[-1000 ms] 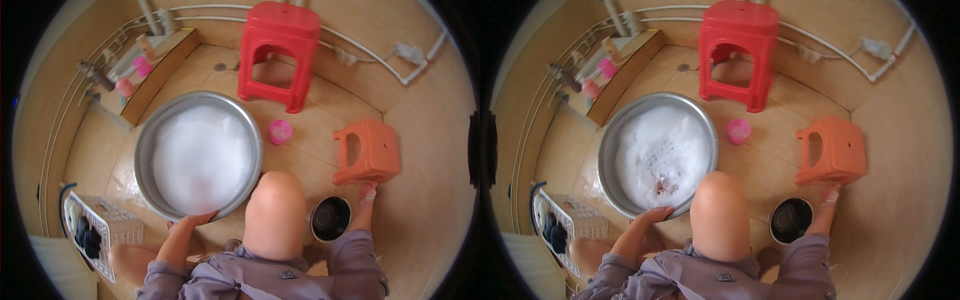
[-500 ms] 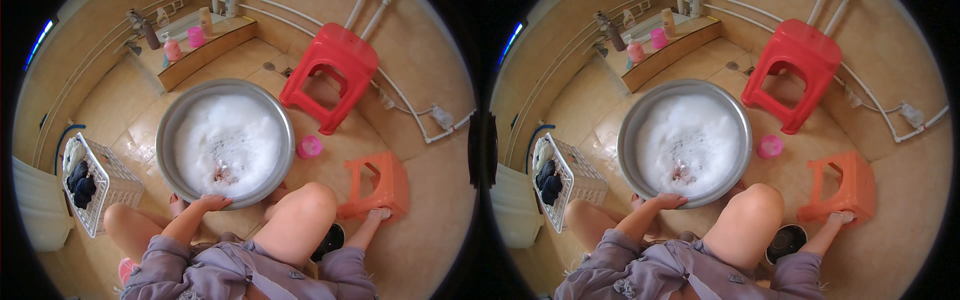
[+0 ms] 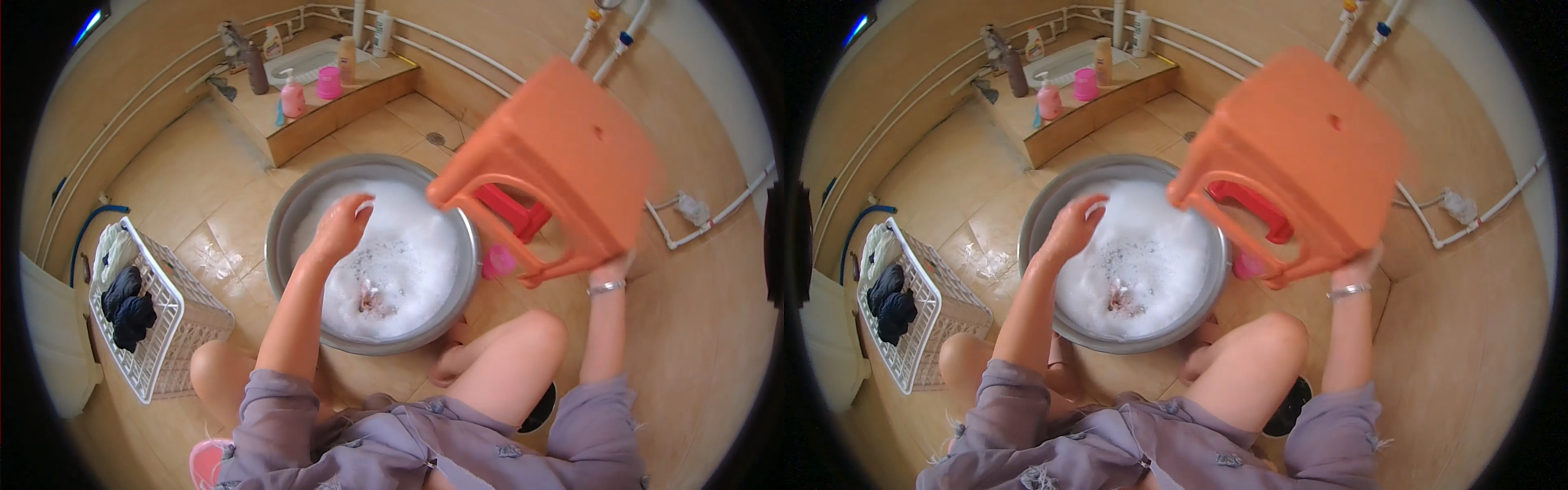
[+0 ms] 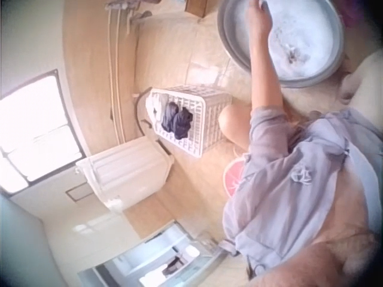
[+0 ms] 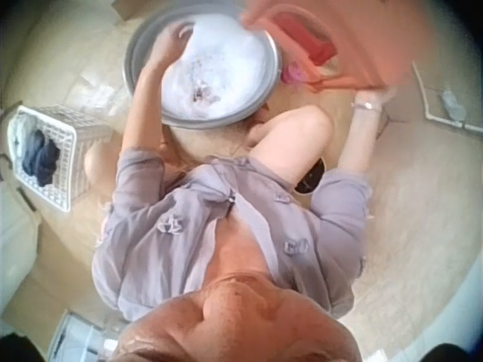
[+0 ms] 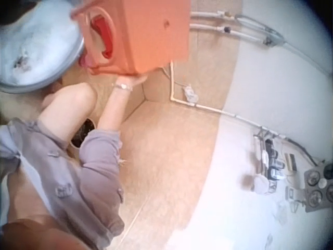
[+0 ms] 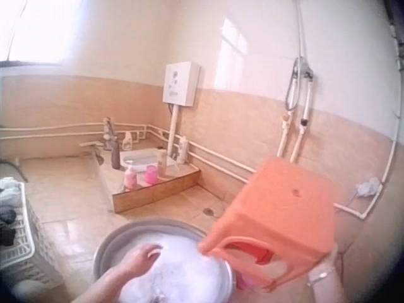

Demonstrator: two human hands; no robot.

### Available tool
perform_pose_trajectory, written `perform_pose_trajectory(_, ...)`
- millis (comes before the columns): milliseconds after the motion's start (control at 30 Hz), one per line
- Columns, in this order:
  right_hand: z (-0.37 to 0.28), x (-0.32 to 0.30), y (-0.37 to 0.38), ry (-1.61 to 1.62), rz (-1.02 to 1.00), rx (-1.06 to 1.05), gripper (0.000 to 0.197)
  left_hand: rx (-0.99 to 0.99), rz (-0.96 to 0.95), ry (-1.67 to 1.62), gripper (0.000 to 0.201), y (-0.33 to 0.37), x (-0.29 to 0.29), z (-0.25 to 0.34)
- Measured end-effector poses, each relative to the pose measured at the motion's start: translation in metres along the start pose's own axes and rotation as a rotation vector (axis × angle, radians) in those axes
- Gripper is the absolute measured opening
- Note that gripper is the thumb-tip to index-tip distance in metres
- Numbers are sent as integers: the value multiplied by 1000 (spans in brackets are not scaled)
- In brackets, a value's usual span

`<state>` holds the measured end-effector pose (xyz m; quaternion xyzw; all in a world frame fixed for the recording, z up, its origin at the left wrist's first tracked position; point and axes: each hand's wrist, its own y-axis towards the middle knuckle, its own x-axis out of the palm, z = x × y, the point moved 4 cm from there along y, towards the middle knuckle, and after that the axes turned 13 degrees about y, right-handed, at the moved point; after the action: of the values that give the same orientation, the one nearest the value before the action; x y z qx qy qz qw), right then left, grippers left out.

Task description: The person washes a metal bowl, a small orange stool, and a white cloth by hand in a basin of soapy water.

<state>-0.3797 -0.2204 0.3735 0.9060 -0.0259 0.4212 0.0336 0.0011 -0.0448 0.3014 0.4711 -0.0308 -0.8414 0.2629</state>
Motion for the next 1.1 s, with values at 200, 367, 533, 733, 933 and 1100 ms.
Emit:
perform_pose_trajectory(200, 163, 112, -53, -85, -350, 560, 46, -206, 498, -523, 26, 3, -60, -44)
perform_pose_trajectory(367, 284, 96, -107, 11, -366, 831, 47, -617, 412, -676, 37, -23, -40, -112)
perform_pose_trajectory(533, 349, 32, -121, 49, -195, 821, 48, -609, 304, -66, 31, -25, -8, -140)
perform_pose_trajectory(733, 365, -41, -93, -127, -160, 606, 50, -547, 352, 74, 27, -6, 32, -115)
perform_pose_trajectory(933, 364, -160, -70, -1092, -147, 640, 37, -700, 214, -86, 38, -8, 70, -116)
perform_pose_trajectory(1100, 397, -164, -194, -2107, -1104, 784, 43, -810, -36, -480, 60, -10, 72, -134)
